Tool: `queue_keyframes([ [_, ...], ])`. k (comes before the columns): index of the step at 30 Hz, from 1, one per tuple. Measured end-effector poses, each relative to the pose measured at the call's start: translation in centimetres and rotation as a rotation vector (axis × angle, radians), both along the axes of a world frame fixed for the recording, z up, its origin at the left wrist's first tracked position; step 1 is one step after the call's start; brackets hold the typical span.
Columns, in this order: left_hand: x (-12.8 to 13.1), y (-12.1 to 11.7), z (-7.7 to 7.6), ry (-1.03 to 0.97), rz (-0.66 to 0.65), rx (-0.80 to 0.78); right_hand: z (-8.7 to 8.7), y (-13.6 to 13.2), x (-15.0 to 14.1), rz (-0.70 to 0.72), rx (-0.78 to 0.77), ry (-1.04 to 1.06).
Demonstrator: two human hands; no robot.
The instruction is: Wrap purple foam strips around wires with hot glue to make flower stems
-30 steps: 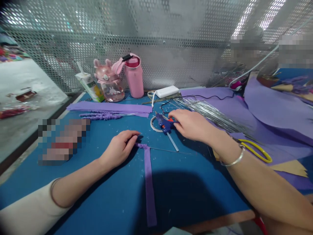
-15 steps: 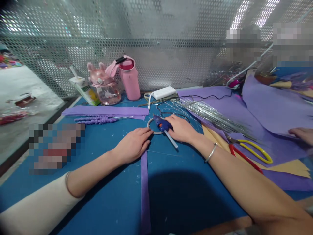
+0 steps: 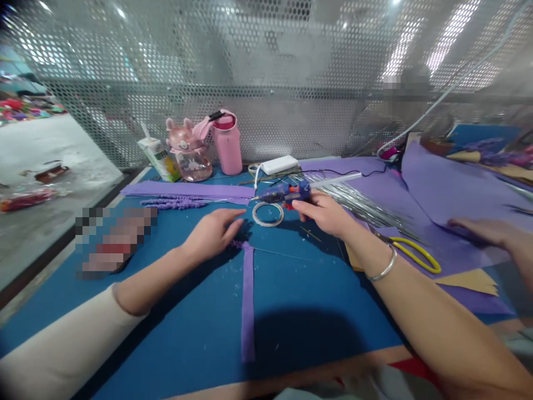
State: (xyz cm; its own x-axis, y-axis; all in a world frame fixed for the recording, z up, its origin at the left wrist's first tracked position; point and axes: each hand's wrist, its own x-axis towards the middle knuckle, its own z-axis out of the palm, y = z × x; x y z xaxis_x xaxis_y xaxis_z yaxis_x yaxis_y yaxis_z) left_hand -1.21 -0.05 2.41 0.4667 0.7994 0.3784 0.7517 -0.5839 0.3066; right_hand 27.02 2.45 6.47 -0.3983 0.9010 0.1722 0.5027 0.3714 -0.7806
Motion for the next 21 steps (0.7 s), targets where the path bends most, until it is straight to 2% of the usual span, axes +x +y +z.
queue_keyframes([
  [2,-1.1,-1.0,0.3,-0.094,-0.018,-0.019,-0.3,-1.3,0.1,0.004,-0.027,-0.017],
  [4,-1.6,-2.0,0.0,-0.126,-0.116,-0.048,-0.8,-2.5,0.2,0.028,-0.063,-0.063],
  [6,-1.6,-2.8,-0.7,-0.110,-0.191,-0.054,-1.2,-3.3,0.1,0.068,-0.068,-0.109],
  [9,-1.3,-3.0,-2.0,-0.048,-0.268,-0.032,-1.5,-4.0,-0.1,0.129,0.017,-0.179],
  [13,-1.6,-2.7,-3.0,-0.050,-0.284,0.024,-1.8,-4.3,-0.4,0.181,0.146,-0.281],
  [21,-1.7,-2.6,-3.0,-0.087,-0.274,0.041,-2.8,-4.4,-1.0,0.171,0.337,-0.388],
])
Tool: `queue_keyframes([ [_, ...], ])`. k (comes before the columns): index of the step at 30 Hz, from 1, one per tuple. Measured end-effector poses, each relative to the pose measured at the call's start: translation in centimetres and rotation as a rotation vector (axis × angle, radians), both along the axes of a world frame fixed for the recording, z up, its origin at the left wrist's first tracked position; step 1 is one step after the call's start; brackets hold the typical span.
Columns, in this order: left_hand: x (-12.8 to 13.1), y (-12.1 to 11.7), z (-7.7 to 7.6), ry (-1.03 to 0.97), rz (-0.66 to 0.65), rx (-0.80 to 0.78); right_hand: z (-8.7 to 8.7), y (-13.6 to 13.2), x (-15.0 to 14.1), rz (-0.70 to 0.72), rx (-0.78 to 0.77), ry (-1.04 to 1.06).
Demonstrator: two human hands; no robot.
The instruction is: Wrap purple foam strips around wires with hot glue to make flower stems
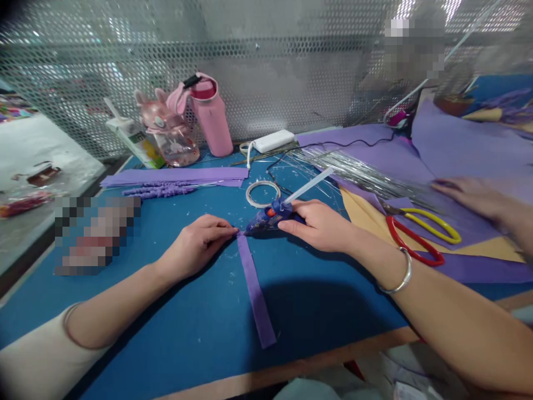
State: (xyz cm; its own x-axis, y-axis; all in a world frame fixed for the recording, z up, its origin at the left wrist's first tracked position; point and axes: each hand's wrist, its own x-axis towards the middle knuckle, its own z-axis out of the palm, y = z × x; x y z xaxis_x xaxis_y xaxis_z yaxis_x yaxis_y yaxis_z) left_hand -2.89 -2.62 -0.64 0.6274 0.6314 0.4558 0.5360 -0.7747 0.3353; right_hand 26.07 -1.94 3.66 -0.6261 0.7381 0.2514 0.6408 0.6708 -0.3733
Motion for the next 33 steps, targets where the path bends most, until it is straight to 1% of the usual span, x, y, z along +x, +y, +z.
queue_keyframes([
  [6,-0.1,0.1,-0.1,0.009,0.001,-0.045,-0.1,-0.5,-0.5,-0.015,0.052,-0.030],
  [12,-0.1,0.1,0.0,-0.004,-0.013,-0.052,0.6,-1.2,-0.8,0.000,0.095,-0.123],
  [15,0.0,0.2,-0.1,-0.009,-0.015,-0.050,0.7,-1.4,-0.6,-0.020,0.095,-0.167],
  [18,0.0,0.2,-0.1,-0.002,-0.012,-0.045,0.4,-1.4,-0.6,-0.064,0.128,-0.157],
  [21,-0.1,0.1,-0.1,0.005,-0.013,-0.039,0.0,-1.5,-0.7,-0.076,0.156,-0.152],
  [23,-0.1,0.0,0.0,0.005,-0.015,-0.040,0.1,-1.6,-0.7,-0.049,0.136,-0.149],
  [27,-0.1,-0.1,0.1,0.011,-0.010,-0.039,0.6,-1.8,-0.5,0.050,0.046,-0.137],
  [31,0.0,0.0,0.0,0.008,-0.013,-0.041,0.7,-1.7,-0.5,0.002,0.039,-0.104],
  [33,0.0,0.0,-0.1,0.007,-0.017,-0.045,0.8,-1.6,-0.4,0.027,0.002,-0.063],
])
